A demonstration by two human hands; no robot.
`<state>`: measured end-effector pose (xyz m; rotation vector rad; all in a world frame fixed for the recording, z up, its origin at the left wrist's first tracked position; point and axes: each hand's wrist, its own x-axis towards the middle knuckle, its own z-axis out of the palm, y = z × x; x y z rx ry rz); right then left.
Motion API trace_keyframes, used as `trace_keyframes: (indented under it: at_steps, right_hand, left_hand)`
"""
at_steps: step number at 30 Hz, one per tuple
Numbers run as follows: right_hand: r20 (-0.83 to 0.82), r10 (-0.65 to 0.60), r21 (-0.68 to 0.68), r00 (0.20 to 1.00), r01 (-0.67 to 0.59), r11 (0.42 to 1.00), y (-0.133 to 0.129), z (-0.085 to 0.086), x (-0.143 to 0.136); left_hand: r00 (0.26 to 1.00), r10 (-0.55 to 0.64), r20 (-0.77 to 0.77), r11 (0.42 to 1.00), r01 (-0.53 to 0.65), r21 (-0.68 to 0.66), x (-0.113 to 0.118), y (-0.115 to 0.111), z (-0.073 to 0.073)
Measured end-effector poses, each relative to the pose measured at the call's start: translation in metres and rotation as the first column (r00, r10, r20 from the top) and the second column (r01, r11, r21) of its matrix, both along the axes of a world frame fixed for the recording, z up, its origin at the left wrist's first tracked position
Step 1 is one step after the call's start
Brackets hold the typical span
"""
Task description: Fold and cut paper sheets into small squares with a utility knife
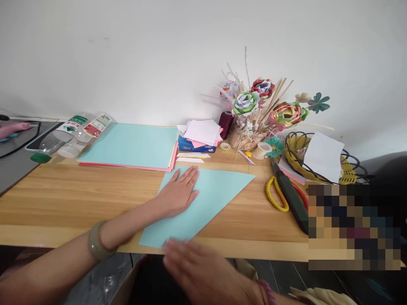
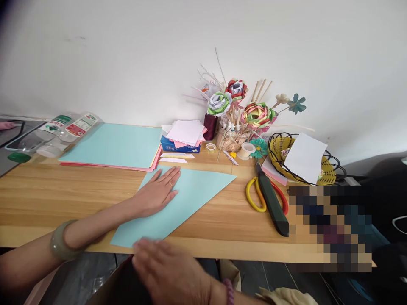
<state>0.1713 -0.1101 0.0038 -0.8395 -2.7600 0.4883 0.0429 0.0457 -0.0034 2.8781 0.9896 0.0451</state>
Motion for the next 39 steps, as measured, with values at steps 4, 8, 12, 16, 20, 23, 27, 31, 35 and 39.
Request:
trace_keyframes:
  at_steps: [4,8,12,16,20,23,27,31,35,39]
  right_hand:
    - [-0.063,0.216,0.129,0.974,-0.206,0.970,-0.008,-0.006,-0.010]
    - [-0.028,-0.101,0.082,0.994,0.103,0.991,0.000,0.018,0.016]
    - [0.150,-0.404,0.017,0.903,0.406,0.914,0.009,0.025,0.044]
    - [0.142,-0.379,-0.005,0.914,0.384,0.923,0.009,0.012,0.050]
    - [0.117,-0.332,0.006,0.936,0.333,0.943,0.011,0.007,0.055]
    - [0.171,-0.369,0.060,0.914,0.364,0.930,0.018,0.009,0.073]
    - [0.258,-0.514,0.190,0.818,0.479,0.857,0.030,0.010,0.112]
    - [0.293,-0.649,0.317,0.702,0.569,0.759,0.039,0.008,0.145]
    - [0.283,-0.716,0.372,0.638,0.615,0.695,0.045,0.007,0.155]
    - [0.277,-0.740,0.405,0.613,0.623,0.669,0.046,0.006,0.153]
  left_hand:
    - [1.000,-0.007,0.002,1.000,0.007,-0.022,0.000,0.002,-0.001]
    - [0.994,-0.035,0.104,0.999,0.033,0.019,-0.004,0.006,0.004]
    - [0.939,-0.050,0.340,0.971,-0.034,0.235,-0.022,-0.018,0.016]
    - [0.891,-0.340,0.300,0.897,0.212,0.388,-0.043,-0.077,0.010]
    - [0.955,-0.285,0.084,0.879,0.225,0.421,-0.053,-0.115,-0.008]
    - [0.958,-0.276,0.070,0.865,0.216,0.452,-0.056,-0.119,-0.016]
    - [0.950,-0.245,0.195,0.868,0.125,0.481,-0.057,-0.120,-0.023]
    - [0.940,-0.238,0.243,0.854,0.084,0.513,-0.066,-0.125,-0.026]
    - [0.945,-0.288,0.154,0.826,0.164,0.540,-0.080,-0.125,-0.021]
    - [0.947,-0.291,0.135,0.826,0.178,0.535,-0.089,-0.124,-0.013]
